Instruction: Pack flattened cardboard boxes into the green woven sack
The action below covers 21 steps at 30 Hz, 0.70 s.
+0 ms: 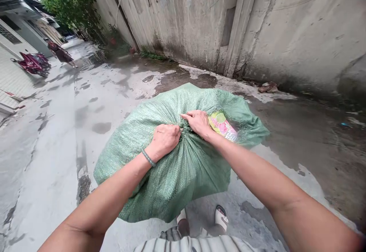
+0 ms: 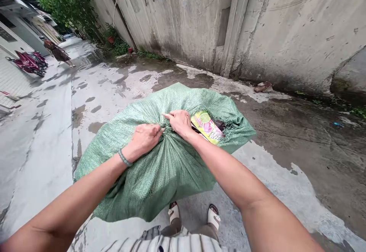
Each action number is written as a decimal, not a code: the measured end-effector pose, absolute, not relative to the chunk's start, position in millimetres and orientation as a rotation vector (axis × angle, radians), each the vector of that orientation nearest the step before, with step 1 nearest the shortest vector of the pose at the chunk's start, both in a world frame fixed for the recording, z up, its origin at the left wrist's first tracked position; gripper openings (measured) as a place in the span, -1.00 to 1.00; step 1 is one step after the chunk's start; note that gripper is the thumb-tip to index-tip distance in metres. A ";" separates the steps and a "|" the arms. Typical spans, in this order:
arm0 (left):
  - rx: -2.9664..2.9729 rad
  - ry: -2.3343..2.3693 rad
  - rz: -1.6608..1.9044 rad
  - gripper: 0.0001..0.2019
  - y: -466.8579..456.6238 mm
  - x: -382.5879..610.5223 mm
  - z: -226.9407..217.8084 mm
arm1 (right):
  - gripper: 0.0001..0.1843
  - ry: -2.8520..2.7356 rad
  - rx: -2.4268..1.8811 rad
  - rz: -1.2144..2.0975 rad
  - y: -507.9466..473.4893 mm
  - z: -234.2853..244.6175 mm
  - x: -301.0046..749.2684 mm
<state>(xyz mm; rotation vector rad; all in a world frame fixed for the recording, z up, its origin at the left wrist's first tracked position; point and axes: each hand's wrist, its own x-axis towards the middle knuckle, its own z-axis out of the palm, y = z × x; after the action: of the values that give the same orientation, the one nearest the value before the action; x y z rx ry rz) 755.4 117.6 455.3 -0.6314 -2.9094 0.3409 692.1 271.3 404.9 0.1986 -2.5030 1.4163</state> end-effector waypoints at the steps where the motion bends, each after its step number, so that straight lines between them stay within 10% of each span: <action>1: -0.606 -2.966 0.351 -0.62 116.6 756.2 451.8 | -0.32 -2.546 0.164 1.377 268.2 399.5 683.8; 15: -0.425 -2.679 -0.379 -0.68 27.8 792.6 460.1 | -0.47 -2.691 0.005 1.131 265.6 367.5 624.0; 21: 0.189 -2.827 -0.436 -0.77 3.3 853.4 397.1 | -0.55 -2.707 -0.094 1.004 274.8 356.6 614.5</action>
<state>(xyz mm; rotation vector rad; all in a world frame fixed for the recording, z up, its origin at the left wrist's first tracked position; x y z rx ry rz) 853.4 3.3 397.1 0.1893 -2.8266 -0.4363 614.5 274.8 356.6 -0.0936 -2.7068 1.0044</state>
